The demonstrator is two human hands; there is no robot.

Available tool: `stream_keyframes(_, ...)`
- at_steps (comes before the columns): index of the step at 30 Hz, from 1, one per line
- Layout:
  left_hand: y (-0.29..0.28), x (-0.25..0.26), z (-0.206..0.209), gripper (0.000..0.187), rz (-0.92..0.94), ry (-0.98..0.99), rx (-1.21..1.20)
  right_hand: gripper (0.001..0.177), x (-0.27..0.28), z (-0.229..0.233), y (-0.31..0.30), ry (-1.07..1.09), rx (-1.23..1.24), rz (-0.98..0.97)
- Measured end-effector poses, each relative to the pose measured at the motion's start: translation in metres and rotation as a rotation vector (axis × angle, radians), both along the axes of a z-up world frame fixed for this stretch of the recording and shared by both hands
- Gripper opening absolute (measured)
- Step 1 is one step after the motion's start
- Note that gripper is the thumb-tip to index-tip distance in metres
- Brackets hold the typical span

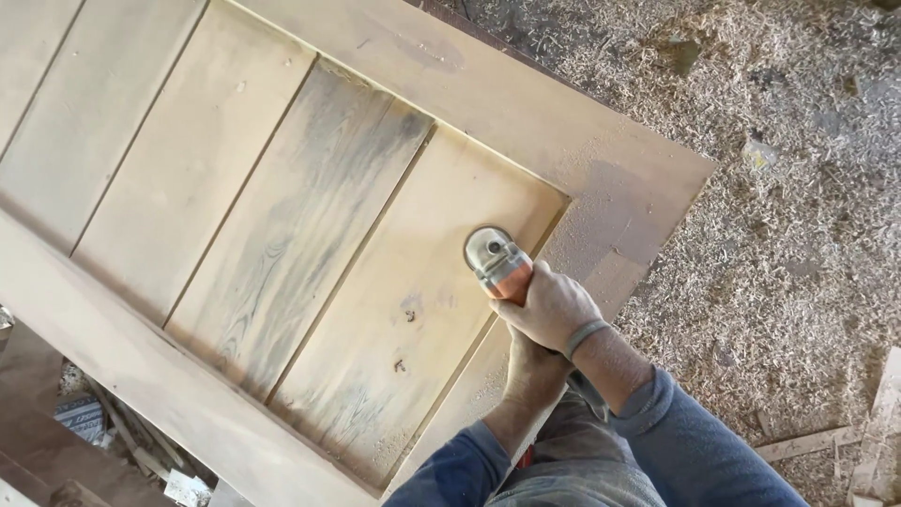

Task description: Sanding the surface of a wooden door using an angle grinder with a sanding disc.

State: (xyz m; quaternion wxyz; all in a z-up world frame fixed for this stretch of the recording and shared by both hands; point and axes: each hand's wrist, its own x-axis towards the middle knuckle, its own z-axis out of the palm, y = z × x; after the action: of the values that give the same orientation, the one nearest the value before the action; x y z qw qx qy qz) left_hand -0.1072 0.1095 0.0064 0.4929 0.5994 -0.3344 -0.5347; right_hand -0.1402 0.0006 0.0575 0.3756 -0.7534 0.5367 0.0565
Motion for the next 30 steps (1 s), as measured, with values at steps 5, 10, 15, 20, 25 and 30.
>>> stream_keyframes(5, -0.036, 0.025, 0.024, 0.095, -0.021, 0.188, 0.014, 0.067, 0.013, 0.005, -0.028, 0.094, 0.14, -0.031)
stream_keyframes(10, -0.062, 0.03, 0.015, 0.1, -0.163, 0.065, 0.087, 0.074, -0.002, -0.008, -0.045, -0.007, -0.009, -0.185)
stream_keyframes(15, -0.059, 0.024, 0.014, 0.103, -0.237, -0.031, 0.066, 0.075, -0.016, -0.011, -0.04, -0.035, -0.058, -0.219)
stream_keyframes(20, -0.047, 0.019, 0.018, 0.105, -0.212, -0.016, 0.141, 0.062, -0.015, 0.007, -0.031, -0.072, -0.01, -0.271)
stream_keyframes(25, -0.02, 0.017, 0.026, 0.103, -0.161, -0.016, 0.142, 0.06, -0.013, 0.002, -0.012, -0.076, 0.008, -0.176)
stream_keyframes(30, 0.013, 0.011, 0.031, 0.099, -0.084, -0.011, 0.176, 0.066, -0.01, -0.003, 0.014, -0.02, 0.024, -0.081)
